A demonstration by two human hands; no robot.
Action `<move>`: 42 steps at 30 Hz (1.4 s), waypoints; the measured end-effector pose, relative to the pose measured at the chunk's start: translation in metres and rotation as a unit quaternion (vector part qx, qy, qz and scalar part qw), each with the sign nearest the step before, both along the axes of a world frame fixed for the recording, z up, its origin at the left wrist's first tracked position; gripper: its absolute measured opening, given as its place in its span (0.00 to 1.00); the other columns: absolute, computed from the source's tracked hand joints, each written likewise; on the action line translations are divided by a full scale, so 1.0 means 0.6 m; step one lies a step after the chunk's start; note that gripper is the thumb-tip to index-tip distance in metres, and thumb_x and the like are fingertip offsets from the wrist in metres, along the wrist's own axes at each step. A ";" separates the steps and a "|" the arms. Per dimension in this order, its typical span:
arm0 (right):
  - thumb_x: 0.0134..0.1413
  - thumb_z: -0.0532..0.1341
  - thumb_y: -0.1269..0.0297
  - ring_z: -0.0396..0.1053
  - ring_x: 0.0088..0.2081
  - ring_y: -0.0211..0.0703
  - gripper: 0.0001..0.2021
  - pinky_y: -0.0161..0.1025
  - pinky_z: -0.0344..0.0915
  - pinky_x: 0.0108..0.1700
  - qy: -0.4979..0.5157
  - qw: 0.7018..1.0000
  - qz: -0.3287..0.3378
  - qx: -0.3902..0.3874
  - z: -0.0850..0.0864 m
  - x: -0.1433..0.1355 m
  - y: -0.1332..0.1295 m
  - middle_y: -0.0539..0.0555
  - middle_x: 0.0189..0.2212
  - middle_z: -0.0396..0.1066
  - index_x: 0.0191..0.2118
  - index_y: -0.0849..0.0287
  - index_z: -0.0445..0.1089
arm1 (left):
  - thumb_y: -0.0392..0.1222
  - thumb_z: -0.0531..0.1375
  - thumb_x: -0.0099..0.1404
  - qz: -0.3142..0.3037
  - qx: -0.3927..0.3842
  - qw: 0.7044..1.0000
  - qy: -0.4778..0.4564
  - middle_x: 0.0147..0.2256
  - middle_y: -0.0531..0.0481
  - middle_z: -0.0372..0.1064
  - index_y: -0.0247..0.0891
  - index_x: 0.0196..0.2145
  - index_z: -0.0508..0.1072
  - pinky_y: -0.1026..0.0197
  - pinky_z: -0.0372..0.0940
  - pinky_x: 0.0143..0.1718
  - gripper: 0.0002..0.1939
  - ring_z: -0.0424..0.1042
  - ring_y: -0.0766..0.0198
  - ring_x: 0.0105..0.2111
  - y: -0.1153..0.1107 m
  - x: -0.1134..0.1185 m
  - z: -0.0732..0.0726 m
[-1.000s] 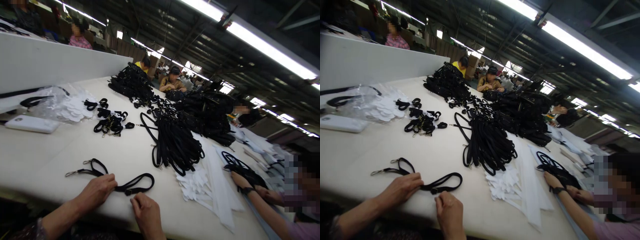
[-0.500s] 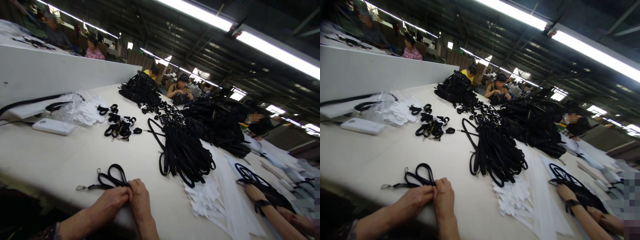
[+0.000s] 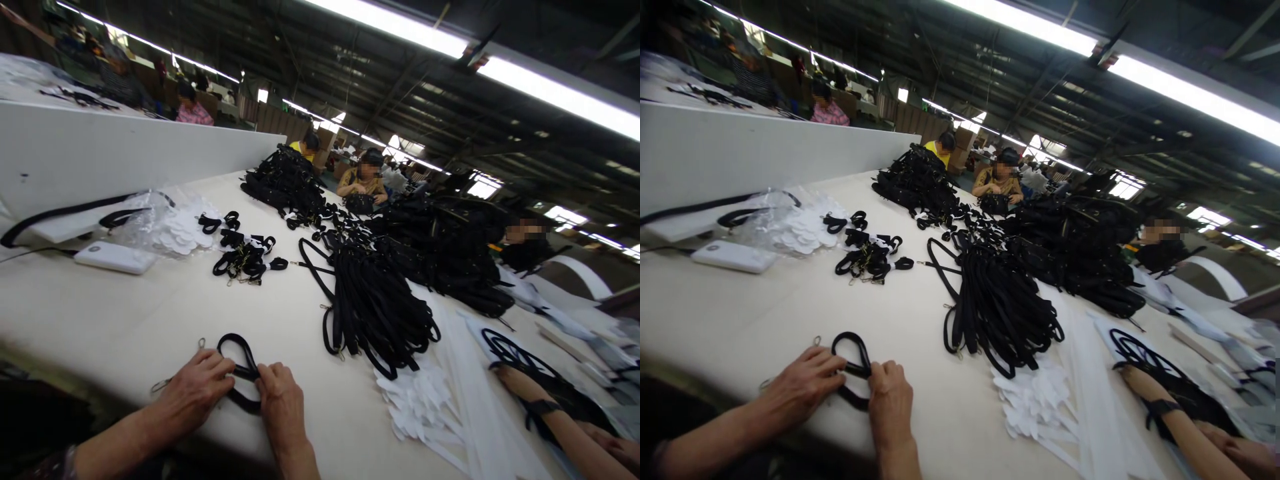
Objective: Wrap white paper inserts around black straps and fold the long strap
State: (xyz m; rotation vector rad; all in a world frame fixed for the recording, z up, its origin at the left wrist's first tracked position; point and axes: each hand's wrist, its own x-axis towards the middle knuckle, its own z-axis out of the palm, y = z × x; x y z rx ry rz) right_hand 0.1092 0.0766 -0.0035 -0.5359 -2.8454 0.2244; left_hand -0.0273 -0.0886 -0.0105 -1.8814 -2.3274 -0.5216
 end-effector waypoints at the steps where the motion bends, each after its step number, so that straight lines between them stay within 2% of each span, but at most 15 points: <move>1: 0.60 0.60 0.74 0.69 0.37 0.42 0.09 0.35 0.54 0.31 -0.001 1.000 0.001 0.003 0.000 -0.001 -0.001 0.47 0.34 0.72 0.39 0.50 0.69 | 0.29 0.51 0.70 -0.004 0.027 1.000 0.002 0.45 0.50 0.73 0.43 0.37 0.73 0.45 0.55 0.56 0.14 0.68 0.56 0.44 0.003 0.002 -0.002; 4: 0.60 0.60 0.74 0.69 0.37 0.42 0.09 0.35 0.53 0.30 -0.001 1.000 0.015 0.005 0.000 -0.006 -0.003 0.47 0.33 0.72 0.39 0.49 0.69 | 0.28 0.51 0.69 -0.021 0.087 0.996 0.015 0.55 0.50 0.70 0.43 0.38 0.73 0.43 0.43 0.64 0.14 0.63 0.54 0.58 0.015 0.004 -0.004; 8: 0.60 0.61 0.73 0.70 0.38 0.42 0.09 0.34 0.55 0.31 -0.010 0.999 0.044 -0.009 0.003 -0.009 0.000 0.47 0.35 0.73 0.40 0.49 0.69 | 0.28 0.54 0.66 -0.045 0.068 0.997 0.009 0.60 0.49 0.67 0.42 0.40 0.73 0.43 0.40 0.66 0.12 0.53 0.52 0.67 0.028 -0.009 0.000; 11: 0.60 0.61 0.73 0.71 0.39 0.42 0.10 0.34 0.58 0.33 -0.015 0.998 0.047 -0.033 0.012 -0.007 0.002 0.47 0.36 0.74 0.41 0.48 0.70 | 0.31 0.56 0.66 -0.081 0.030 0.995 -0.054 0.53 0.52 0.72 0.44 0.41 0.72 0.44 0.40 0.67 0.11 0.62 0.55 0.62 0.034 -0.026 0.005; 14: 0.59 0.65 0.66 0.71 0.41 0.45 0.09 0.37 0.62 0.38 -0.005 0.996 0.032 -0.083 0.021 -0.004 -0.005 0.48 0.38 0.74 0.45 0.47 0.70 | 0.34 0.57 0.68 -0.089 0.000 0.991 -0.102 0.42 0.55 0.74 0.44 0.38 0.72 0.45 0.44 0.65 0.06 0.71 0.60 0.48 0.037 -0.036 0.006; 16: 0.52 0.70 0.60 0.70 0.43 0.49 0.17 0.42 0.64 0.42 0.007 0.994 0.022 -0.108 0.022 -0.003 -0.015 0.49 0.41 0.74 0.48 0.48 0.69 | 0.34 0.56 0.68 -0.079 0.002 0.991 -0.107 0.40 0.54 0.73 0.45 0.37 0.73 0.45 0.48 0.64 0.08 0.71 0.61 0.43 0.037 -0.036 0.006; 18: 0.48 0.73 0.60 0.69 0.45 0.51 0.23 0.44 0.64 0.45 0.018 0.993 0.021 -0.112 0.017 -0.004 -0.023 0.50 0.44 0.74 0.50 0.49 0.68 | 0.33 0.55 0.69 -0.078 0.015 0.991 -0.104 0.41 0.53 0.73 0.45 0.40 0.73 0.46 0.51 0.62 0.10 0.71 0.61 0.43 0.035 -0.032 0.006; 24: 0.57 0.68 0.65 0.68 0.42 0.44 0.08 0.39 0.62 0.44 0.029 0.996 0.042 -0.074 -0.008 -0.011 -0.018 0.47 0.38 0.74 0.42 0.49 0.71 | 0.36 0.54 0.70 -0.120 0.006 0.984 -0.132 0.47 0.49 0.74 0.44 0.48 0.71 0.48 0.60 0.58 0.11 0.71 0.57 0.48 0.018 -0.038 0.008; 26: 0.58 0.67 0.64 0.67 0.42 0.44 0.06 0.38 0.62 0.43 0.026 0.997 0.052 -0.054 -0.010 -0.012 -0.013 0.47 0.38 0.74 0.40 0.50 0.71 | 0.39 0.54 0.71 -0.085 0.026 0.980 -0.180 0.53 0.47 0.73 0.45 0.58 0.65 0.51 0.64 0.57 0.19 0.70 0.57 0.52 0.008 -0.057 0.009; 28: 0.57 0.68 0.64 0.67 0.42 0.44 0.07 0.38 0.62 0.42 0.026 0.997 0.064 -0.041 -0.009 -0.012 -0.011 0.47 0.39 0.74 0.41 0.50 0.71 | 0.43 0.51 0.73 -0.004 0.054 0.973 -0.225 0.57 0.47 0.71 0.46 0.65 0.58 0.52 0.64 0.59 0.23 0.69 0.57 0.56 -0.002 -0.080 0.012; 30: 0.57 0.68 0.65 0.67 0.43 0.44 0.08 0.38 0.62 0.42 0.028 0.996 0.074 -0.038 -0.009 -0.012 -0.010 0.47 0.39 0.74 0.41 0.51 0.71 | 0.46 0.47 0.75 0.059 0.065 0.967 -0.240 0.59 0.48 0.69 0.46 0.65 0.58 0.51 0.63 0.61 0.23 0.67 0.57 0.59 -0.009 -0.100 0.017; 32: 0.57 0.68 0.65 0.67 0.42 0.44 0.08 0.38 0.62 0.42 0.032 0.995 0.081 -0.040 -0.010 -0.012 -0.011 0.48 0.39 0.74 0.42 0.51 0.71 | 0.49 0.48 0.75 0.055 0.049 0.973 -0.219 0.61 0.48 0.67 0.46 0.64 0.61 0.50 0.61 0.63 0.23 0.65 0.56 0.61 -0.013 -0.107 0.023; 36: 0.59 0.66 0.63 0.67 0.42 0.44 0.06 0.38 0.63 0.42 0.036 0.994 0.096 -0.040 -0.013 -0.012 -0.007 0.49 0.38 0.74 0.42 0.51 0.72 | 0.54 0.61 0.67 -0.059 -0.038 0.986 -0.148 0.63 0.48 0.65 0.51 0.66 0.59 0.44 0.55 0.65 0.32 0.63 0.51 0.62 -0.002 -0.082 0.026; 39: 0.62 0.63 0.62 0.67 0.41 0.43 0.07 0.38 0.63 0.42 0.036 0.993 0.112 -0.027 -0.012 -0.006 0.003 0.49 0.37 0.74 0.46 0.50 0.71 | 0.50 0.60 0.69 -0.065 -0.038 0.990 -0.123 0.53 0.50 0.73 0.52 0.59 0.68 0.50 0.60 0.60 0.22 0.71 0.56 0.54 0.010 -0.055 0.011; 42: 0.67 0.58 0.61 0.67 0.42 0.43 0.08 0.38 0.63 0.44 0.024 0.991 0.135 0.004 -0.004 0.009 0.016 0.49 0.38 0.73 0.50 0.49 0.70 | 0.48 0.54 0.73 -0.054 -0.028 0.990 -0.125 0.44 0.53 0.75 0.55 0.55 0.72 0.60 0.66 0.49 0.15 0.73 0.62 0.44 0.015 -0.039 -0.020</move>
